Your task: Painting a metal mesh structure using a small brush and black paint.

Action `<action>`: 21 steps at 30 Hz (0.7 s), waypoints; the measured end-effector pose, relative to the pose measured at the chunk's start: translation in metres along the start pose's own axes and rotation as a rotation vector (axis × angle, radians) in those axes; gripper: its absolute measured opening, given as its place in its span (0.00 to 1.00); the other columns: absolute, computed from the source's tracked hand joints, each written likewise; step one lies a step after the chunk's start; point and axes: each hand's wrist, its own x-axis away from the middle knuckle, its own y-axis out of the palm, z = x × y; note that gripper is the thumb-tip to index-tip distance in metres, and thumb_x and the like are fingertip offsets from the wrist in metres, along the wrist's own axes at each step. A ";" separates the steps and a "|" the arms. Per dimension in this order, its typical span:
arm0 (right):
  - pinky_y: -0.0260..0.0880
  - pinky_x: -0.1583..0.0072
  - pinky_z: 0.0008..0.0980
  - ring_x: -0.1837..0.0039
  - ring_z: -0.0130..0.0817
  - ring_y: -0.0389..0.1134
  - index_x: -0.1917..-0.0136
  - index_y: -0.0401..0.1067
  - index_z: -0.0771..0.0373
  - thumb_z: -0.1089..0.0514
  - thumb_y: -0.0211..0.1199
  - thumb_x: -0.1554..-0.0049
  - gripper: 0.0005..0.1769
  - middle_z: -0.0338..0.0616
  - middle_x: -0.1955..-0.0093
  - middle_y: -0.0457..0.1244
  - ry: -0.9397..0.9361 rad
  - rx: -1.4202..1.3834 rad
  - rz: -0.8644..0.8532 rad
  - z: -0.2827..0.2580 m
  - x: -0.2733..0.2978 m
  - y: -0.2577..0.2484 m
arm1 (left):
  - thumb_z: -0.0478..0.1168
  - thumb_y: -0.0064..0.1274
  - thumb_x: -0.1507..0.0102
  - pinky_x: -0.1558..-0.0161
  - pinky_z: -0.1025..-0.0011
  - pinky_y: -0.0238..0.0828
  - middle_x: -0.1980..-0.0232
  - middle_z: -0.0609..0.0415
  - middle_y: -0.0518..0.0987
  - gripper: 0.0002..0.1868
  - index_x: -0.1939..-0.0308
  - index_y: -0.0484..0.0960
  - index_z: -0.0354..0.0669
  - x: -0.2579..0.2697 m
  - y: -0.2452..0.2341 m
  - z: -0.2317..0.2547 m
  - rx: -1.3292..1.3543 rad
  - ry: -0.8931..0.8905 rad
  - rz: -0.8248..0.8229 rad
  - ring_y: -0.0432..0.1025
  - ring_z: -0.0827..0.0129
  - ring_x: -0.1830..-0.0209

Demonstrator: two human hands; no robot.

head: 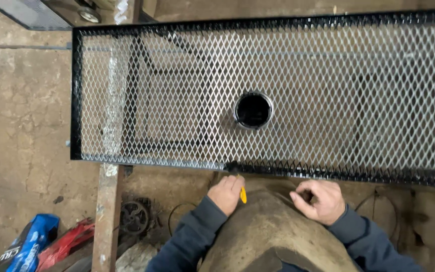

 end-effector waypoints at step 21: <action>0.64 0.70 0.28 0.75 0.27 0.65 0.63 0.74 0.61 0.57 0.73 0.50 0.10 0.39 0.72 0.66 -0.038 -0.033 -0.099 0.022 -0.004 0.006 | 0.37 0.54 0.37 0.56 0.60 0.76 0.60 0.47 0.81 0.09 0.53 0.81 0.41 0.001 0.002 -0.001 0.063 -0.297 0.158 0.78 0.51 0.59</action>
